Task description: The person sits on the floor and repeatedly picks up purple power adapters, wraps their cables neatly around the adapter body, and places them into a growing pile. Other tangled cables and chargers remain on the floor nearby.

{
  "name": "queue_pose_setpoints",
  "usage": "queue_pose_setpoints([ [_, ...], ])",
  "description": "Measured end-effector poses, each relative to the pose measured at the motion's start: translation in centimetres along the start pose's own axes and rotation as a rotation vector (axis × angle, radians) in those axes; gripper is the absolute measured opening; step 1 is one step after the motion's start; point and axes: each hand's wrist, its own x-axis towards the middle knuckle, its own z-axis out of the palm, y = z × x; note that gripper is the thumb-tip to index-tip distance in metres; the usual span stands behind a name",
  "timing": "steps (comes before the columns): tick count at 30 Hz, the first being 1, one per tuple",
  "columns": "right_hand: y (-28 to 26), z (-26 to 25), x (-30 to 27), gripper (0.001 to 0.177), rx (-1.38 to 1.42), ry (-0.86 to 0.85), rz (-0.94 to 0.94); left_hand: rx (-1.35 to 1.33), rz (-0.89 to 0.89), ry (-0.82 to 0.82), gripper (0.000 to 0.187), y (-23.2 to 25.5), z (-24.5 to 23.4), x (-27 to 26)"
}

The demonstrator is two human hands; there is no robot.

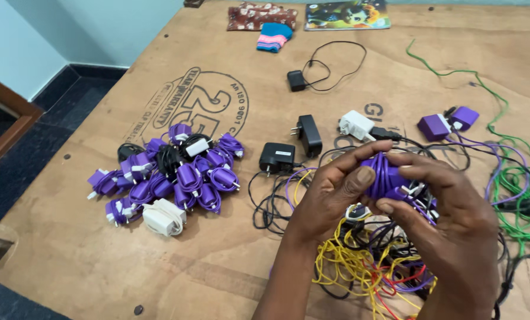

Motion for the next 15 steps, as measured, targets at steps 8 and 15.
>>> queue_pose_setpoints([
  [8, -0.4, 0.59, 0.51, 0.039, -0.279, 0.162, -0.097, -0.034, 0.17, -0.019, 0.065, -0.55, -0.92, 0.43],
  [15, -0.2, 0.9, 0.52, 0.022, -0.382, 0.149, -0.111, 0.0, 0.248, 0.031, 0.069, -0.75, -0.83, 0.43],
])
